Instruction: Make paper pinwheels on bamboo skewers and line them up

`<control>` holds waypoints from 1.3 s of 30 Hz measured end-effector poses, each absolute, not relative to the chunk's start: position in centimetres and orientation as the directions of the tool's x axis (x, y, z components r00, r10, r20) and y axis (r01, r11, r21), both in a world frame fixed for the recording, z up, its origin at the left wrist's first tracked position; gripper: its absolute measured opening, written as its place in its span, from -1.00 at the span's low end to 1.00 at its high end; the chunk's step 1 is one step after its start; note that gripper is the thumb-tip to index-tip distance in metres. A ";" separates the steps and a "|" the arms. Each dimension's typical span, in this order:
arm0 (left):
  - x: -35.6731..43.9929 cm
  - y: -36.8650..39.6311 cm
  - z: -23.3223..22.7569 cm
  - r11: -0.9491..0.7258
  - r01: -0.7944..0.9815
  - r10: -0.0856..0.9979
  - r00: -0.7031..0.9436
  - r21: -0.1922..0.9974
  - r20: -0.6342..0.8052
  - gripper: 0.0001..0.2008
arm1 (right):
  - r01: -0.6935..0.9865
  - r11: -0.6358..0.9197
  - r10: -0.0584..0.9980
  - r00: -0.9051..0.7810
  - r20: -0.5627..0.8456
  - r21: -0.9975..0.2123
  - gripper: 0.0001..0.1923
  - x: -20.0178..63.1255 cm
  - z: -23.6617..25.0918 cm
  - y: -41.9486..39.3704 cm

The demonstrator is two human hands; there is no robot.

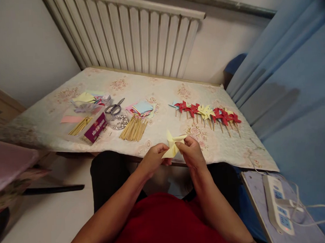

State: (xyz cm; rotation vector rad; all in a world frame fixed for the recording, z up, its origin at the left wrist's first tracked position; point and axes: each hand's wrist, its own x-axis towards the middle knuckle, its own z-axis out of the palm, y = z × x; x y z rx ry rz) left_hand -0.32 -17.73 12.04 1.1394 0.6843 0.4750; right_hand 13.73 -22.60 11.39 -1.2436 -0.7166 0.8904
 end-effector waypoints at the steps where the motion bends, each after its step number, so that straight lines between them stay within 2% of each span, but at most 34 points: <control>1: -0.4 -17.7 12.0 0.356 0.012 0.662 0.703 0.935 -0.261 -0.85 | -0.171 0.076 0.875 0.485 -0.016 -0.982 -0.74 13.8 11.4 -22.6; 5: -0.6 -17.9 12.1 0.353 0.008 0.670 0.696 0.936 -0.259 -0.86 | -0.160 0.080 0.882 0.471 -0.005 -0.984 -0.77 13.7 11.3 -22.6; 12: -0.1 -18.3 11.9 0.360 -0.010 0.666 0.703 0.933 -0.250 -0.88 | -0.203 0.105 0.893 0.451 0.002 -0.974 -0.70 13.7 11.3 -22.5; 20: -0.1 -18.5 11.6 0.324 0.011 0.667 0.707 0.946 -0.236 -0.90 | -0.256 0.067 0.922 0.386 -0.039 -0.964 -0.75 13.8 11.3 -22.5; 28: 0.2 -18.8 11.3 0.332 0.008 0.665 0.707 0.943 -0.240 -0.94 | -0.299 0.057 0.914 0.400 -0.070 -0.953 -0.84 13.9 11.1 -22.4; 32: 0.2 -18.8 11.1 0.364 0.020 0.628 0.733 0.931 -0.262 -0.91 | -0.326 0.064 0.913 0.400 -0.076 -0.943 -0.83 14.3 10.9 -22.5; 39: -0.8 -18.8 9.1 0.446 0.137 0.488 0.792 0.885 -0.368 -0.77 | -0.348 0.015 0.914 0.385 -0.128 -0.937 -0.76 15.2 10.7 -22.7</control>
